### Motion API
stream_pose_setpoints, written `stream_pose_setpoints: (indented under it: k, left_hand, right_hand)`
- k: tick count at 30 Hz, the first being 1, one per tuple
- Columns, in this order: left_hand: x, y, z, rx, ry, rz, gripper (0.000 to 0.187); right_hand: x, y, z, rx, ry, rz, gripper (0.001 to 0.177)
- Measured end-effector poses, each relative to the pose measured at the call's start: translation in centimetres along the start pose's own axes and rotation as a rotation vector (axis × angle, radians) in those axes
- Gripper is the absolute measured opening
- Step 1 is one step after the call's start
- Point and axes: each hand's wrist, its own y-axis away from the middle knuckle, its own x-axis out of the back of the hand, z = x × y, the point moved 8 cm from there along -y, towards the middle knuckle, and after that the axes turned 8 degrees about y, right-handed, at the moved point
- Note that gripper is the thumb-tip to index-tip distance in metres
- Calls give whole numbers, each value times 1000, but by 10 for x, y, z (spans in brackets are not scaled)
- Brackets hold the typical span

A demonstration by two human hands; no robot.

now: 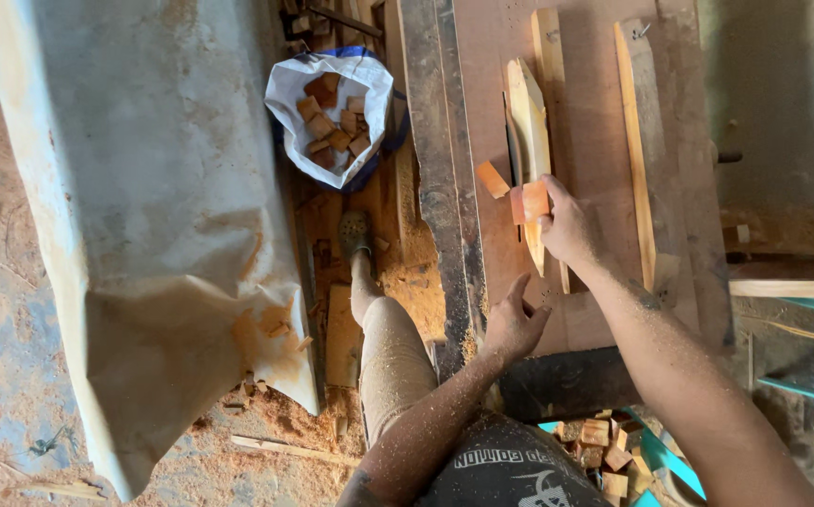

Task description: The person uses a table saw to cut small rectangular blocks of wood. They feed the wood pieces into the spinning blade one by one, guiding them with their hands, and then place the cut pieces onto a nearby blue plastic stool. The process is repeated continuously throughout the clip.

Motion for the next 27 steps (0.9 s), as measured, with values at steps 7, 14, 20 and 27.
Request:
stream_pose_setpoints:
  k: [7, 14, 20, 27]
  left_hand:
    - [-37, 36, -6, -4, -157, -324, 41]
    - [-61, 66, -5, -146, -310, -510, 44]
    - [-46, 58, -8, -96, -253, -462, 45]
    - [-2, 28, -39, 83, 15, -199, 37]
  right_hand:
    - [0, -15, 2, -11, -5, 1, 69]
    - [1, -43, 3, 79, 43, 91, 66]
    - [-7, -79, 11, 10, 10, 34, 68]
    - [-19, 5, 22, -131, 17, -147, 70]
